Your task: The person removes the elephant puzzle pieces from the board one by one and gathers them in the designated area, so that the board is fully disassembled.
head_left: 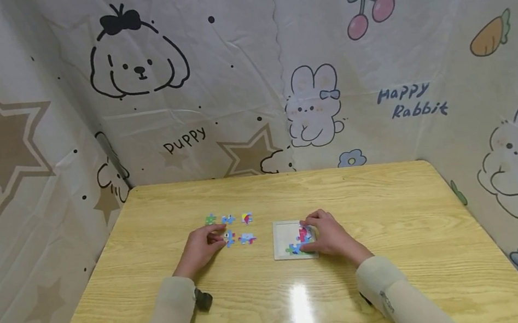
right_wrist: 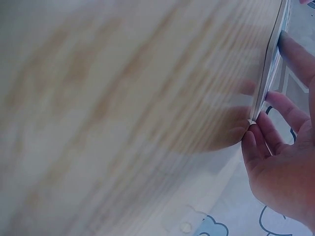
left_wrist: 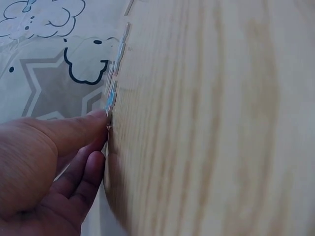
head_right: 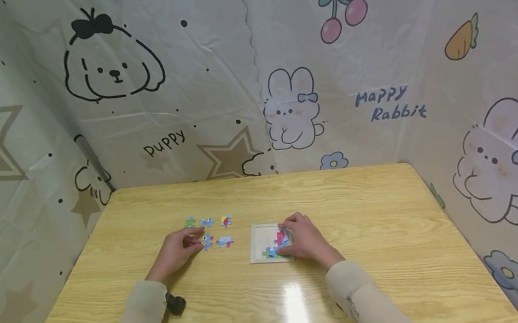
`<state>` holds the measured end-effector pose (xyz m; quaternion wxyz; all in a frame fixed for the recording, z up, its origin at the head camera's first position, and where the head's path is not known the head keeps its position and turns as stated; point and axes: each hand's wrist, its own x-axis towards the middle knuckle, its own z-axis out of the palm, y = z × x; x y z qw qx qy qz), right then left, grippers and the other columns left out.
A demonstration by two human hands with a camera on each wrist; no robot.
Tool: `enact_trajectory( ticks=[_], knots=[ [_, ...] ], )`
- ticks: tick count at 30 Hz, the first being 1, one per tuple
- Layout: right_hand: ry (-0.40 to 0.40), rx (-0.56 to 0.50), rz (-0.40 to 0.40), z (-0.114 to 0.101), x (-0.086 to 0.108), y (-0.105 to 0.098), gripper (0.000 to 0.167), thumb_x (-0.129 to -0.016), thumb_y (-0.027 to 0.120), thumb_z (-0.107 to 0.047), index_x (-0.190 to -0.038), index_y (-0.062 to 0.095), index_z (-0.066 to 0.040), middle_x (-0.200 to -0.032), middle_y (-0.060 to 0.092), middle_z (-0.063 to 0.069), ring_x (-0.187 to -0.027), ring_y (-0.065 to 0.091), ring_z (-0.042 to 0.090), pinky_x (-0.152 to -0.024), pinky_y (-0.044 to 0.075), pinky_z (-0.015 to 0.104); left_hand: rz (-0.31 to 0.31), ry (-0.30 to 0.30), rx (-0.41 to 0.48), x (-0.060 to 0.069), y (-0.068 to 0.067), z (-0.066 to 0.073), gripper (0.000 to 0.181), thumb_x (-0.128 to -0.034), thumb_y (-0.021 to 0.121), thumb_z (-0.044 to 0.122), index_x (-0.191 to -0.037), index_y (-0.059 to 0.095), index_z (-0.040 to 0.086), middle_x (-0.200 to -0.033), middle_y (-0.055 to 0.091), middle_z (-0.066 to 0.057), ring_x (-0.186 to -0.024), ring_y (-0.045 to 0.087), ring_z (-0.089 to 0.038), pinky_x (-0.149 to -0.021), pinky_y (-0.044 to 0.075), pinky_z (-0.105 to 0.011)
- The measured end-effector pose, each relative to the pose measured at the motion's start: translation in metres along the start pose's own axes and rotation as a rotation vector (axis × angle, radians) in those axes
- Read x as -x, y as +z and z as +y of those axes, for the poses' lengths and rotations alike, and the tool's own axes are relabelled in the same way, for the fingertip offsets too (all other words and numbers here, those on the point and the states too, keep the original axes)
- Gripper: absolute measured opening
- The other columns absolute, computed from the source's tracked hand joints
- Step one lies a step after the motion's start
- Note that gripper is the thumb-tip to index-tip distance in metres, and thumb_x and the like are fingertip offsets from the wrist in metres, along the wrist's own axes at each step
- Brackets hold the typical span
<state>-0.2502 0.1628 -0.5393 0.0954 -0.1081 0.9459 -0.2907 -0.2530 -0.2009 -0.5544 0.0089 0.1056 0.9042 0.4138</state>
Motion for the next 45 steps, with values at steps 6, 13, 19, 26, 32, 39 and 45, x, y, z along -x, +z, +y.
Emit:
enact_trajectory(
  ticks=[6,13,19,26,32,39,45],
  knots=[
    [-0.007,0.008,0.0,0.001,-0.001,0.001,0.067,-0.081,0.09,-0.033,-0.141,0.065,-0.013,-0.145,0.05,0.012,-0.133,0.044,0.033,-0.116,0.042,0.055,0.076,-0.008,0.05,0.002,0.003,0.012,0.045,-0.0913,0.079,0.008,-0.135,0.068,0.006,-0.119,0.072,-0.013,-0.09,0.064,-0.017,-0.079,0.055,-0.028],
    [-0.007,0.008,-0.004,0.001,-0.001,0.0,0.066,-0.082,0.09,-0.033,-0.14,0.065,-0.013,-0.145,0.05,0.012,-0.133,0.044,0.034,-0.116,0.042,0.055,-0.009,0.094,0.172,0.002,0.03,0.053,0.039,-0.0924,0.078,0.007,-0.13,0.069,0.002,-0.126,0.07,-0.016,-0.091,0.062,-0.017,-0.079,0.053,-0.024],
    [-0.001,0.005,-0.005,0.001,-0.001,-0.004,0.067,-0.082,0.09,-0.034,-0.141,0.065,-0.013,-0.145,0.05,0.013,-0.133,0.045,0.034,-0.116,0.042,0.055,-0.183,0.14,0.148,-0.003,0.073,0.08,0.041,-0.0938,0.077,0.011,-0.133,0.068,0.006,-0.124,0.073,-0.009,-0.102,0.066,-0.019,-0.092,0.057,-0.035],
    [-0.015,0.018,-0.005,0.002,-0.001,-0.003,0.067,-0.083,0.089,-0.034,-0.141,0.065,-0.013,-0.144,0.05,0.013,-0.132,0.045,0.034,-0.115,0.043,0.055,-0.203,0.179,0.0,-0.005,0.105,0.093,0.043,-0.0899,0.081,0.016,-0.131,0.07,0.012,-0.118,0.076,-0.001,-0.104,0.069,-0.017,-0.094,0.056,-0.034],
    [-0.026,0.033,-0.005,0.002,0.0,-0.005,0.066,-0.083,0.089,-0.035,-0.141,0.065,-0.012,-0.144,0.05,0.014,-0.132,0.045,0.034,-0.114,0.043,0.055,-0.175,0.213,-0.056,-0.006,0.111,0.098,0.04,-0.0876,0.082,0.013,-0.126,0.073,0.01,-0.114,0.077,-0.002,-0.099,0.068,-0.018,-0.09,0.055,-0.031],
    [-0.044,0.052,-0.064,0.003,0.001,-0.012,0.066,-0.087,0.086,-0.033,-0.145,0.061,-0.015,-0.147,0.048,0.013,-0.133,0.044,0.033,-0.115,0.042,0.056,-0.194,0.202,0.012,-0.004,0.112,0.097,0.037,-0.0887,0.081,0.009,-0.125,0.073,0.008,-0.116,0.075,-0.004,-0.103,0.07,-0.019,-0.093,0.057,-0.03],
    [-0.074,0.055,-0.109,0.004,0.001,-0.014,0.069,-0.089,0.084,-0.033,-0.15,0.057,-0.015,-0.151,0.046,0.014,-0.137,0.042,0.036,-0.116,0.041,0.057,-0.213,0.186,0.021,-0.004,0.11,0.098,0.042,-0.0867,0.083,0.008,-0.127,0.073,0.01,-0.111,0.075,-0.003,-0.095,0.069,-0.015,-0.087,0.057,-0.026]
  ],
)
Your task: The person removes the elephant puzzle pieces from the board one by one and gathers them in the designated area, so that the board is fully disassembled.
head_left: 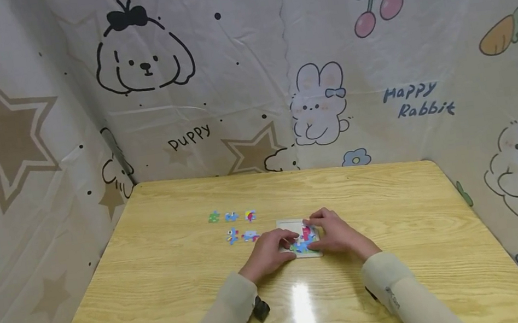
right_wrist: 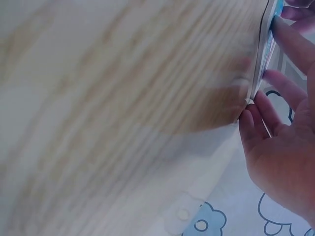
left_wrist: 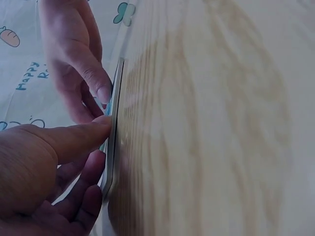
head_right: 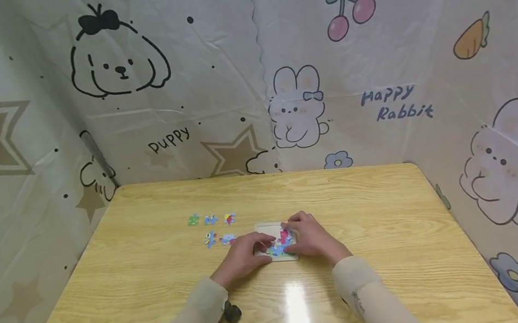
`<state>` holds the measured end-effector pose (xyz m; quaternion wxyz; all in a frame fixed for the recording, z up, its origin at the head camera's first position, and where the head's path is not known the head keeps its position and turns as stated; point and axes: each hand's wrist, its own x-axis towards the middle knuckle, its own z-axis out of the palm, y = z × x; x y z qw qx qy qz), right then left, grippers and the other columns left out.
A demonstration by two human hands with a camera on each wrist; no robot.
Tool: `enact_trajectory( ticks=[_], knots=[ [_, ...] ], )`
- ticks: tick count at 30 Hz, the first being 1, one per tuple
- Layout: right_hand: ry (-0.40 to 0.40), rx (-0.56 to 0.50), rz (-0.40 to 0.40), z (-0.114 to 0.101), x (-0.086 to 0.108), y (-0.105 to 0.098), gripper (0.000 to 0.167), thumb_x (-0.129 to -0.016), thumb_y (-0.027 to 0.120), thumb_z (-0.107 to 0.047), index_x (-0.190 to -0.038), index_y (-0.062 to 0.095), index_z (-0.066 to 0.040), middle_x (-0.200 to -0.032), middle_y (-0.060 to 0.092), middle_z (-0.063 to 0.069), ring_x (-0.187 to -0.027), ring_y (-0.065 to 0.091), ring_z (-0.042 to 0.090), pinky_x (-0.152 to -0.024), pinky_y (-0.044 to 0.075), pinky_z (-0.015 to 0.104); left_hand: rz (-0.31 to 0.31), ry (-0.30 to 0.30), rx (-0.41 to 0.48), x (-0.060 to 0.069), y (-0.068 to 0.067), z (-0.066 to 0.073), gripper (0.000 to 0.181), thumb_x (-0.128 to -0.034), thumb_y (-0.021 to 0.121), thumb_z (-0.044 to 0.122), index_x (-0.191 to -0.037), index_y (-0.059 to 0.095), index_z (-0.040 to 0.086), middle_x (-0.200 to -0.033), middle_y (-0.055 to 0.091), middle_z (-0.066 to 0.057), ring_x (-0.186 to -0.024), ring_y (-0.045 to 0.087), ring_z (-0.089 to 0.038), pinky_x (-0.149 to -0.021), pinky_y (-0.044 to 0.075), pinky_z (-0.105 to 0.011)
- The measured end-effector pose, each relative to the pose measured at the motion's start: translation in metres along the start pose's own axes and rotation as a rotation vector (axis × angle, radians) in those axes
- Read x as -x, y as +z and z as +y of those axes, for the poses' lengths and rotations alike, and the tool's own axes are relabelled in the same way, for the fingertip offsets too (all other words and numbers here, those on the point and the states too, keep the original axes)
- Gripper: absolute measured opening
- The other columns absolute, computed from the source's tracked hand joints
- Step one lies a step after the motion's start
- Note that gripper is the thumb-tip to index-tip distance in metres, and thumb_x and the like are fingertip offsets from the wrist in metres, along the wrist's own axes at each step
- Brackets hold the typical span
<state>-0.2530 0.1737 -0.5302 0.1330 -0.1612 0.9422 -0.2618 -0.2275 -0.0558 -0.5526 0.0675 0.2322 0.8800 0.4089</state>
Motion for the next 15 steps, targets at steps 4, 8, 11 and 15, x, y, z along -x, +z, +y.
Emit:
enact_trajectory(
  ticks=[4,8,11,15],
  knots=[
    [-0.02,0.008,-0.02,0.0028,0.0002,-0.002,0.07,-0.09,0.083,-0.031,-0.151,0.054,-0.015,-0.153,0.044,0.014,-0.14,0.04,0.037,-0.117,0.039,0.058,-0.018,-0.005,0.032,-0.0011,-0.0004,0.0002,0.045,-0.0858,0.085,0.008,-0.129,0.072,0.01,-0.112,0.074,-0.003,-0.095,0.069,-0.014,-0.087,0.057,-0.026],
    [-0.047,0.012,-0.031,0.0049,0.0003,-0.0036,0.069,-0.09,0.082,-0.029,-0.151,0.054,-0.013,-0.153,0.045,0.016,-0.14,0.04,0.038,-0.117,0.038,0.059,-0.022,-0.021,0.058,-0.0017,-0.0006,-0.0004,0.045,-0.0851,0.085,0.008,-0.128,0.072,0.01,-0.111,0.074,-0.003,-0.093,0.068,-0.013,-0.086,0.057,-0.026],
    [-0.051,-0.001,-0.035,0.0052,0.0001,-0.0041,0.068,-0.091,0.082,-0.029,-0.151,0.054,-0.013,-0.153,0.044,0.016,-0.141,0.04,0.039,-0.117,0.038,0.06,-0.021,-0.034,0.057,-0.0016,-0.0008,-0.0002,0.046,-0.0843,0.086,0.008,-0.128,0.073,0.011,-0.11,0.074,-0.001,-0.092,0.067,-0.011,-0.085,0.057,-0.025],
    [-0.033,-0.021,-0.032,0.0049,-0.0002,-0.0042,0.068,-0.09,0.082,-0.028,-0.151,0.055,-0.014,-0.154,0.044,0.016,-0.141,0.04,0.038,-0.118,0.038,0.059,-0.021,-0.033,0.054,-0.0017,-0.0013,0.0012,0.046,-0.0841,0.086,0.007,-0.128,0.073,0.012,-0.11,0.073,0.0,-0.091,0.068,-0.01,-0.084,0.057,-0.023]
  ],
)
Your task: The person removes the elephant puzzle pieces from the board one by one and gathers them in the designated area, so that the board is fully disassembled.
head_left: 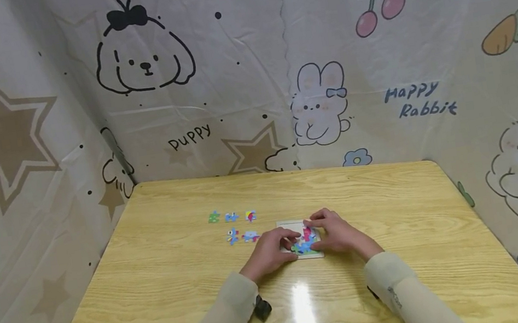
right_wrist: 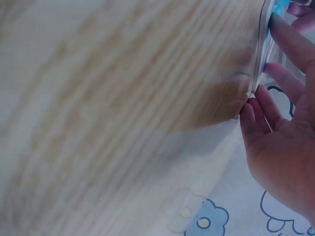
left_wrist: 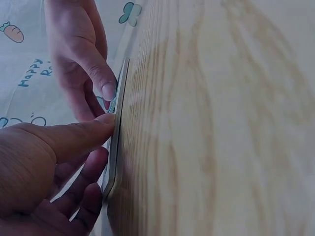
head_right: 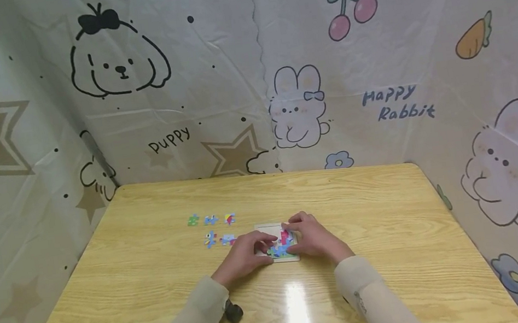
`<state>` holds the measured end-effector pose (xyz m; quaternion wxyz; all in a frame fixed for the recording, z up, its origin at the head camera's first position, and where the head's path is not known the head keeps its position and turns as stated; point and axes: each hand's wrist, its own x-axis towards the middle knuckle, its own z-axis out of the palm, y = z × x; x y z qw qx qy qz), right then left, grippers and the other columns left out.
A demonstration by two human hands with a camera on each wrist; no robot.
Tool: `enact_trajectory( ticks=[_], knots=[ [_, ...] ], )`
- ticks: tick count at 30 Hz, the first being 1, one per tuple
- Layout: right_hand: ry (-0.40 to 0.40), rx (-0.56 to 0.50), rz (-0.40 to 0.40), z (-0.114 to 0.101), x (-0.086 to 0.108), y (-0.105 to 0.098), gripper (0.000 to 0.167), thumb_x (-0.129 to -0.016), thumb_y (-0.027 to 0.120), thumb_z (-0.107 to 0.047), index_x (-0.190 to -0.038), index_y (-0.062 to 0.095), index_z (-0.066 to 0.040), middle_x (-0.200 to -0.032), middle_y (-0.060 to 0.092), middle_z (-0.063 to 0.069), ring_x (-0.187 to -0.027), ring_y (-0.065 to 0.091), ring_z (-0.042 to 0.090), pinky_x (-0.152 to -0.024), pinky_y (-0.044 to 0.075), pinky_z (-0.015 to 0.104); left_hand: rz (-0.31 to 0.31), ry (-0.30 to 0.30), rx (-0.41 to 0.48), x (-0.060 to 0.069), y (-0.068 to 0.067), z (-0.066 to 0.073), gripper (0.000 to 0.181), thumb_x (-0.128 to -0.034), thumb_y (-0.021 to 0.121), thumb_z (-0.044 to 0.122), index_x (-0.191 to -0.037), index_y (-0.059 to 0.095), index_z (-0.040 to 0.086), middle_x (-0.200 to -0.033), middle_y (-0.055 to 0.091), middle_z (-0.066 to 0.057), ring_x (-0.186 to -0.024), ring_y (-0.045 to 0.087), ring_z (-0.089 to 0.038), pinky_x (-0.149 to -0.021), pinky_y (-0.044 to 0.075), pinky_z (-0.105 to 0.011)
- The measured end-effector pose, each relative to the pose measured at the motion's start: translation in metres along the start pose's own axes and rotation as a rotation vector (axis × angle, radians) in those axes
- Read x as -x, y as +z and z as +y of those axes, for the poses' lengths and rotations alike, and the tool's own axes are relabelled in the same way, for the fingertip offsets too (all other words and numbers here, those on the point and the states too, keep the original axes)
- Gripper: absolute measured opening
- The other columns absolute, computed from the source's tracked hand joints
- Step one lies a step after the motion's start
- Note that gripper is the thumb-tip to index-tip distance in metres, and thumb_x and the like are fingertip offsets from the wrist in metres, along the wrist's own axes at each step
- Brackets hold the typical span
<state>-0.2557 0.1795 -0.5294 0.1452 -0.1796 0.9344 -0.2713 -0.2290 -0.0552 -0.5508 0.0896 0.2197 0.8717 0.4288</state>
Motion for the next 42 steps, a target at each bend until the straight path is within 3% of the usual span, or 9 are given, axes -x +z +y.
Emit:
enact_trajectory(
  ticks=[23,30,42],
  knots=[
    [-0.019,-0.019,0.009,0.003,0.001,0.004,0.068,-0.091,0.082,-0.025,-0.152,0.054,-0.013,-0.154,0.043,0.016,-0.143,0.038,0.039,-0.118,0.036,0.061,0.027,0.042,0.111,0.002,-0.002,-0.001,0.041,-0.087,0.082,0.003,-0.127,0.073,0.006,-0.114,0.073,-0.006,-0.093,0.068,-0.013,-0.082,0.057,-0.022],
    [-0.014,-0.015,0.007,0.003,-0.001,0.005,0.068,-0.09,0.083,-0.028,-0.151,0.055,-0.015,-0.155,0.043,0.015,-0.143,0.038,0.038,-0.118,0.037,0.06,0.032,0.015,0.169,0.003,-0.006,-0.007,0.041,-0.0889,0.081,0.005,-0.129,0.072,0.009,-0.118,0.072,-0.002,-0.096,0.068,-0.012,-0.086,0.057,-0.024],
    [0.013,-0.01,0.008,0.002,-0.001,0.003,0.067,-0.091,0.082,-0.029,-0.151,0.055,-0.016,-0.155,0.043,0.014,-0.143,0.038,0.038,-0.118,0.036,0.061,0.06,0.017,0.198,0.006,-0.024,-0.017,0.04,-0.0924,0.079,0.011,-0.131,0.071,0.009,-0.119,0.072,-0.001,-0.096,0.067,-0.012,-0.087,0.058,-0.025]
  ],
)
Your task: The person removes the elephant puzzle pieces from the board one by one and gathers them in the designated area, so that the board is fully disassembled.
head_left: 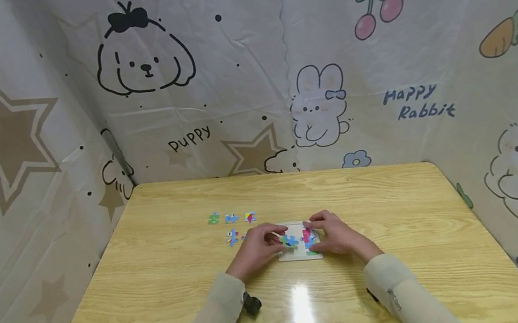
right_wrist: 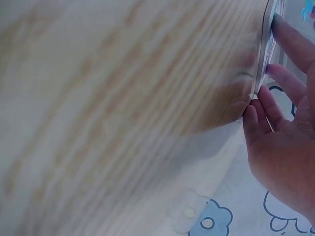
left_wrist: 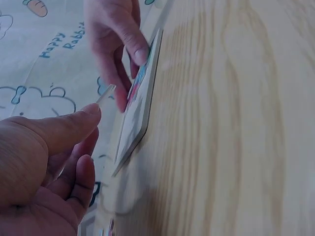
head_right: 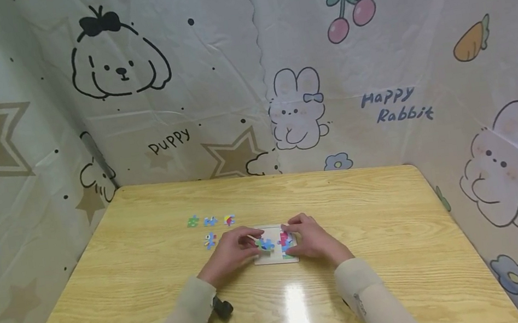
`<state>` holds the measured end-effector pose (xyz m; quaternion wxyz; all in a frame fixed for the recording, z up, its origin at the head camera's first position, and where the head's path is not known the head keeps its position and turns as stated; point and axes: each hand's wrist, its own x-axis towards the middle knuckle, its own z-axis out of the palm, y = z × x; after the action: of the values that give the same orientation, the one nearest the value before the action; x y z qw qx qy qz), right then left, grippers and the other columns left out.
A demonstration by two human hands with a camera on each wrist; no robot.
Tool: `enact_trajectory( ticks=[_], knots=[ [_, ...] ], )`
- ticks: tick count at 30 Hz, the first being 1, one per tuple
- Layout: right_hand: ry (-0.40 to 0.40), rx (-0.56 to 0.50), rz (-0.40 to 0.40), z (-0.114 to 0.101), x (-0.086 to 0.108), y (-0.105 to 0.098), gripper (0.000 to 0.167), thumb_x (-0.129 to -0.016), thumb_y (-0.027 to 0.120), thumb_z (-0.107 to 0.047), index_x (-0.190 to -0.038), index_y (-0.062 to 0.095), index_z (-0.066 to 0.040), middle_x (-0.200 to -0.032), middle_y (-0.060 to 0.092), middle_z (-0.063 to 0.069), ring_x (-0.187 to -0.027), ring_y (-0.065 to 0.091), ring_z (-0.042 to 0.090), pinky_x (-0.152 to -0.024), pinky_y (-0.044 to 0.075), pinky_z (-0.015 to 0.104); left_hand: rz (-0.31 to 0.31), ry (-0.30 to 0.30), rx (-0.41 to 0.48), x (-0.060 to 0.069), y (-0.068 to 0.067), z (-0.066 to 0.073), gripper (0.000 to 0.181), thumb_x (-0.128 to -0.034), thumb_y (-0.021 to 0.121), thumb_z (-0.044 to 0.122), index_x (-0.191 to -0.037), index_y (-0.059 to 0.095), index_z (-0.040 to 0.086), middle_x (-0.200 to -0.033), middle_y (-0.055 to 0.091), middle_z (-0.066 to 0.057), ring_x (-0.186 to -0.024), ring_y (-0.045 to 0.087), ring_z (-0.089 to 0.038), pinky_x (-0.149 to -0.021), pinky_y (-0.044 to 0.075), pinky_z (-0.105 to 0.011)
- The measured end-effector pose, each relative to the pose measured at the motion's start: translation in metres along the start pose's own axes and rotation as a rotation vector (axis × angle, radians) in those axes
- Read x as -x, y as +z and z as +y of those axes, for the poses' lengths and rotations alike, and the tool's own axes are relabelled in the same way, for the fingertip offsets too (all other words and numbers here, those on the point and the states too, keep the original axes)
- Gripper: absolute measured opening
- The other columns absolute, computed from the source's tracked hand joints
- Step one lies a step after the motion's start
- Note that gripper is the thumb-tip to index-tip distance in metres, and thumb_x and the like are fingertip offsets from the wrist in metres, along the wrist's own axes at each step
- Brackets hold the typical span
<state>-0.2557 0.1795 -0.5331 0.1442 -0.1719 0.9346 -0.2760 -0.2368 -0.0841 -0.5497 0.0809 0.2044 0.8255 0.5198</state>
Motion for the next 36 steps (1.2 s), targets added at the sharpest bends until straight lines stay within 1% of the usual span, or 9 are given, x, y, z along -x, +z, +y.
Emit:
enact_trajectory(
  ticks=[5,10,13,18,21,25,28,32,36],
  knots=[
    [-0.001,0.007,0.002,0.001,0.002,0.0,0.068,-0.09,0.083,-0.029,-0.151,0.055,-0.015,-0.155,0.043,0.014,-0.142,0.038,0.038,-0.118,0.036,0.061,0.032,-0.017,-0.012,0.007,-0.013,-0.005,0.041,-0.0908,0.08,0.011,-0.131,0.071,0.009,-0.121,0.072,-0.002,-0.097,0.067,-0.012,-0.087,0.058,-0.025],
    [-0.005,0.0,0.008,0.002,0.003,-0.001,0.069,-0.09,0.083,-0.027,-0.151,0.055,-0.014,-0.155,0.043,0.015,-0.143,0.038,0.038,-0.119,0.036,0.06,0.069,-0.024,-0.008,0.015,-0.032,-0.011,0.042,-0.0904,0.08,0.007,-0.131,0.071,0.008,-0.122,0.071,-0.006,-0.098,0.066,-0.014,-0.088,0.057,-0.026],
    [-0.003,-0.007,0.014,0.002,0.004,0.0,0.068,-0.09,0.083,-0.026,-0.151,0.055,-0.014,-0.154,0.044,0.014,-0.142,0.038,0.038,-0.119,0.036,0.059,0.093,-0.021,-0.024,0.021,-0.046,-0.017,0.042,-0.0912,0.078,0.006,-0.132,0.07,0.006,-0.124,0.07,-0.009,-0.097,0.066,-0.015,-0.087,0.058,-0.026],
    [-0.023,-0.017,0.005,-0.002,0.003,0.001,0.068,-0.09,0.083,-0.027,-0.151,0.055,-0.014,-0.155,0.043,0.015,-0.142,0.038,0.038,-0.118,0.036,0.06,0.146,-0.06,-0.065,0.034,-0.073,-0.026,0.044,-0.0911,0.079,0.006,-0.134,0.068,0.005,-0.128,0.07,-0.011,-0.097,0.066,-0.016,-0.086,0.058,-0.027],
    [-0.037,-0.02,-0.001,-0.006,0.0,0.0,0.067,-0.09,0.083,-0.027,-0.151,0.055,-0.014,-0.155,0.043,0.015,-0.143,0.038,0.038,-0.119,0.036,0.06,0.182,-0.094,-0.07,0.043,-0.09,-0.032,0.045,-0.0904,0.079,0.007,-0.134,0.068,0.006,-0.129,0.07,-0.01,-0.099,0.066,-0.017,-0.086,0.057,-0.026],
    [-0.021,-0.012,-0.002,-0.007,-0.001,-0.001,0.067,-0.091,0.082,-0.026,-0.151,0.055,-0.015,-0.155,0.042,0.014,-0.144,0.037,0.037,-0.12,0.035,0.058,0.202,-0.11,-0.077,0.053,-0.107,-0.041,0.046,-0.091,0.079,0.007,-0.136,0.067,0.006,-0.129,0.07,-0.012,-0.1,0.068,-0.019,-0.086,0.058,-0.025],
    [-0.012,-0.004,-0.005,-0.007,0.0,-0.002,0.067,-0.09,0.083,-0.026,-0.151,0.055,-0.016,-0.155,0.043,0.014,-0.143,0.037,0.037,-0.12,0.036,0.058,0.213,-0.118,-0.089,0.058,-0.116,-0.047,0.046,-0.092,0.078,0.007,-0.137,0.066,0.005,-0.129,0.069,-0.013,-0.102,0.068,-0.022,-0.089,0.058,-0.029],
    [-0.014,-0.01,-0.001,-0.006,0.003,-0.003,0.067,-0.09,0.083,-0.025,-0.15,0.055,-0.014,-0.155,0.043,0.015,-0.142,0.038,0.038,-0.119,0.036,0.059,0.235,-0.125,-0.143,0.062,-0.125,-0.053,0.045,-0.0932,0.077,0.008,-0.137,0.066,0.007,-0.129,0.07,-0.012,-0.109,0.067,-0.027,-0.096,0.054,-0.041],
    [-0.005,-0.014,0.003,-0.006,0.005,-0.003,0.067,-0.09,0.083,-0.025,-0.15,0.056,-0.014,-0.155,0.043,0.016,-0.143,0.038,0.039,-0.119,0.036,0.06,0.238,-0.131,-0.191,0.063,-0.129,-0.059,0.045,-0.0944,0.075,0.007,-0.138,0.065,0.006,-0.129,0.071,-0.014,-0.115,0.066,-0.032,-0.1,0.052,-0.051]
  ],
)
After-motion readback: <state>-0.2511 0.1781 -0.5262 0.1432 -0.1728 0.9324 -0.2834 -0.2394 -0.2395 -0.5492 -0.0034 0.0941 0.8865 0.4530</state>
